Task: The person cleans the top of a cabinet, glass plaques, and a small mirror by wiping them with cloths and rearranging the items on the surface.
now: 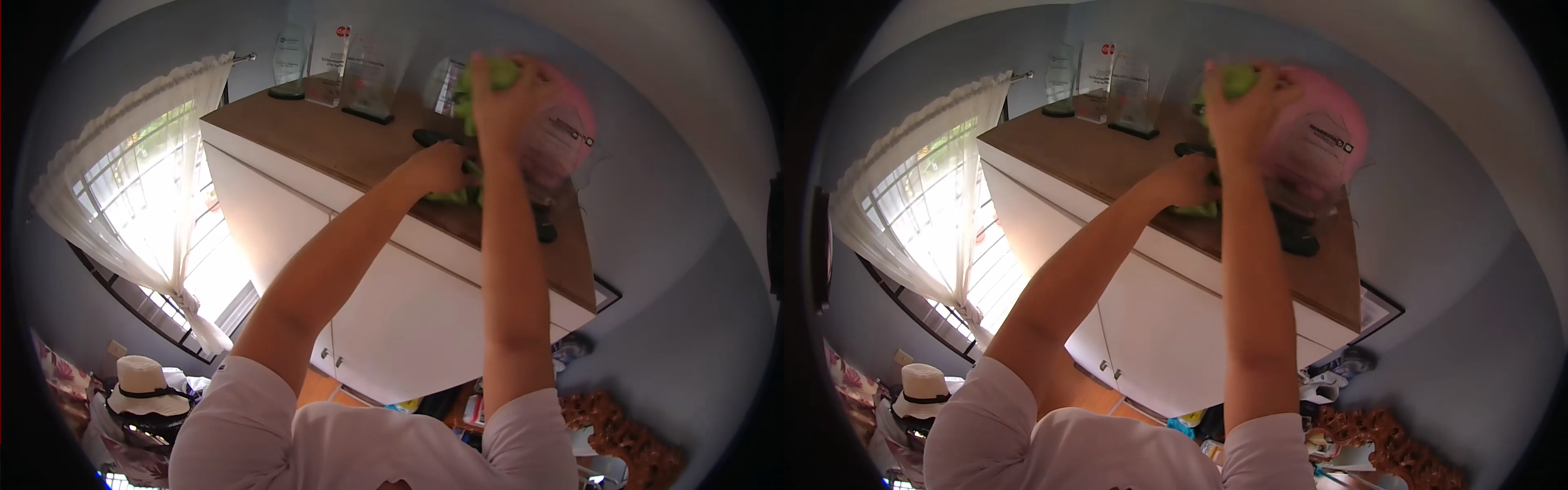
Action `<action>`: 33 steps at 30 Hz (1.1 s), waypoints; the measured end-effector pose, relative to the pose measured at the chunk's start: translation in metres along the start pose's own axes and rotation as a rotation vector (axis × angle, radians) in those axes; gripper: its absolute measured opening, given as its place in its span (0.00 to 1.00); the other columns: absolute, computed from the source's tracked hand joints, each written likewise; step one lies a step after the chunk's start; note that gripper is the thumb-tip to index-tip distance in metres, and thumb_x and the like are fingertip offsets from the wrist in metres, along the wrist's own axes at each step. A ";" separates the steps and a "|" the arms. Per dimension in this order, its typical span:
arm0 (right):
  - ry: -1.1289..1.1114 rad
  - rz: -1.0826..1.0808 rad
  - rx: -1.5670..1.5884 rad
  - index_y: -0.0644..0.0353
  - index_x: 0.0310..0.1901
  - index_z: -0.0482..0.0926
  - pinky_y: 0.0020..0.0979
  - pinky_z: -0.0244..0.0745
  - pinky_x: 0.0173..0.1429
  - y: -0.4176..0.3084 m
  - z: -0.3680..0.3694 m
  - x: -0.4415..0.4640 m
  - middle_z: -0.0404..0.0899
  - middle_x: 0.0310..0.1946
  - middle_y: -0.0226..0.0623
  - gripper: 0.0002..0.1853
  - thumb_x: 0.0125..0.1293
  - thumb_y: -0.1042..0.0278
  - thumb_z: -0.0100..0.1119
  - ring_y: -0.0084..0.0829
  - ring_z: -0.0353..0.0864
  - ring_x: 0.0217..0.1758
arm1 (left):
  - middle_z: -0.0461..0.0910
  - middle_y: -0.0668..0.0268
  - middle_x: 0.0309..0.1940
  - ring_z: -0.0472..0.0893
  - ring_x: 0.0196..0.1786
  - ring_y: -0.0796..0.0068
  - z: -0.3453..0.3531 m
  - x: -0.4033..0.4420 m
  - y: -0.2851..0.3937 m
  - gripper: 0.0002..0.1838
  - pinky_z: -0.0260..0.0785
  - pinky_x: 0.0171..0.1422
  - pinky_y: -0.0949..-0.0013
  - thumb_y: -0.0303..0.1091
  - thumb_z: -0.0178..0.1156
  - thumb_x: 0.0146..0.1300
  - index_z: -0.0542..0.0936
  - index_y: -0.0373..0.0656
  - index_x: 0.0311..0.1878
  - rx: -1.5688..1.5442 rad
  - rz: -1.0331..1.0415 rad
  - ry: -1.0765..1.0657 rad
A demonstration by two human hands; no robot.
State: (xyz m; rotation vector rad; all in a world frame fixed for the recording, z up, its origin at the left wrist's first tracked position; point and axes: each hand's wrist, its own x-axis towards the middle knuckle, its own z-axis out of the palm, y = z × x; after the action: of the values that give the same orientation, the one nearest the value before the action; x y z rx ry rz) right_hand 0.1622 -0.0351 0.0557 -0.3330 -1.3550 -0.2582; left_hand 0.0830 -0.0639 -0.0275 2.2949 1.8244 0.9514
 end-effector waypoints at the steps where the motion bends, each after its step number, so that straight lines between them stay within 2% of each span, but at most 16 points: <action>1: -0.049 0.035 0.014 0.65 0.42 0.69 0.44 0.64 0.51 0.006 0.014 -0.013 0.57 0.45 0.54 0.25 0.45 0.61 0.68 0.51 0.62 0.49 | 0.77 0.48 0.46 0.76 0.50 0.53 -0.010 -0.007 0.005 0.29 0.67 0.55 0.64 0.47 0.61 0.51 0.74 0.35 0.52 -0.102 -0.021 0.035; 4: -0.202 0.108 0.073 0.66 0.45 0.66 0.44 0.64 0.52 0.025 0.045 -0.046 0.57 0.46 0.56 0.29 0.42 0.65 0.67 0.53 0.63 0.50 | 0.78 0.49 0.45 0.77 0.49 0.59 -0.039 -0.012 -0.030 0.27 0.67 0.54 0.65 0.45 0.61 0.53 0.75 0.33 0.50 -0.156 -0.028 -0.115; 5: -0.257 0.113 0.100 0.66 0.45 0.65 0.44 0.64 0.53 0.026 0.048 -0.051 0.58 0.45 0.56 0.29 0.42 0.67 0.67 0.53 0.63 0.50 | 0.79 0.51 0.43 0.77 0.47 0.63 -0.041 -0.009 -0.057 0.25 0.67 0.54 0.66 0.45 0.60 0.54 0.76 0.35 0.50 -0.214 -0.093 -0.116; 7: -0.381 0.094 0.119 0.65 0.46 0.65 0.43 0.66 0.53 0.030 0.053 -0.063 0.61 0.45 0.54 0.28 0.43 0.68 0.66 0.52 0.65 0.50 | 0.79 0.52 0.44 0.77 0.48 0.64 -0.063 -0.016 -0.093 0.25 0.66 0.55 0.66 0.44 0.60 0.55 0.76 0.37 0.51 -0.197 -0.182 -0.067; 9: -0.505 0.031 0.101 0.63 0.46 0.68 0.42 0.67 0.52 0.037 0.059 -0.067 0.64 0.45 0.51 0.25 0.44 0.67 0.65 0.50 0.68 0.50 | 0.80 0.53 0.42 0.77 0.49 0.63 -0.075 -0.008 -0.133 0.24 0.66 0.55 0.65 0.45 0.59 0.54 0.77 0.40 0.51 -0.149 -0.339 0.089; 12: -0.910 0.127 0.016 0.57 0.46 0.73 0.41 0.70 0.51 0.018 0.054 -0.070 0.69 0.43 0.45 0.21 0.47 0.65 0.64 0.47 0.72 0.49 | 0.80 0.49 0.38 0.79 0.46 0.57 -0.074 0.026 -0.187 0.27 0.68 0.53 0.61 0.45 0.61 0.50 0.77 0.35 0.49 -0.025 -0.186 0.700; 15: -1.151 0.053 0.002 0.51 0.46 0.77 0.41 0.71 0.51 0.012 0.055 -0.081 0.70 0.46 0.44 0.20 0.49 0.60 0.63 0.46 0.74 0.50 | 0.79 0.48 0.39 0.78 0.48 0.56 -0.081 0.044 -0.197 0.32 0.68 0.54 0.60 0.48 0.63 0.48 0.73 0.33 0.51 -0.151 -0.432 0.800; 18: -1.227 0.007 -0.002 0.51 0.48 0.77 0.39 0.70 0.53 0.011 0.056 -0.086 0.70 0.48 0.46 0.22 0.49 0.58 0.63 0.46 0.73 0.51 | 0.77 0.46 0.43 0.77 0.50 0.57 -0.076 0.057 -0.214 0.36 0.68 0.55 0.61 0.49 0.66 0.45 0.71 0.31 0.52 -0.229 -0.589 0.837; 21: -1.262 0.025 -0.001 0.51 0.49 0.76 0.38 0.70 0.54 0.013 0.056 -0.084 0.70 0.49 0.46 0.23 0.49 0.56 0.63 0.45 0.73 0.51 | 0.76 0.48 0.48 0.76 0.52 0.57 -0.072 0.062 -0.230 0.35 0.68 0.55 0.62 0.47 0.67 0.44 0.72 0.33 0.52 -0.424 -0.438 0.728; 24: -1.251 -0.001 0.034 0.51 0.50 0.76 0.38 0.70 0.54 0.020 0.058 -0.087 0.70 0.49 0.46 0.24 0.49 0.56 0.64 0.45 0.73 0.51 | 0.77 0.53 0.48 0.77 0.50 0.60 -0.075 0.062 -0.224 0.33 0.68 0.54 0.64 0.43 0.69 0.44 0.73 0.35 0.53 -0.285 -0.469 0.732; 29: -1.296 0.039 0.026 0.52 0.50 0.75 0.38 0.70 0.54 0.021 0.057 -0.082 0.70 0.49 0.46 0.25 0.49 0.56 0.64 0.45 0.74 0.51 | 0.78 0.56 0.46 0.77 0.49 0.62 -0.066 0.075 -0.266 0.28 0.68 0.53 0.65 0.42 0.68 0.47 0.76 0.36 0.50 -0.510 -0.378 0.681; 33: -1.297 0.042 0.044 0.52 0.49 0.76 0.38 0.69 0.55 0.020 0.057 -0.080 0.70 0.49 0.46 0.24 0.49 0.56 0.64 0.45 0.74 0.51 | 0.80 0.57 0.44 0.78 0.47 0.63 -0.069 0.061 -0.246 0.26 0.68 0.52 0.65 0.41 0.69 0.46 0.78 0.36 0.47 -0.574 -0.441 0.711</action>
State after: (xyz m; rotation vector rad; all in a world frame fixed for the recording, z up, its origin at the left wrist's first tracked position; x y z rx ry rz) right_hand 0.1017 0.0046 -0.0141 -0.5213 -2.6170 0.0699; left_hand -0.1566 0.0426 -0.0465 1.2227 1.7781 2.0148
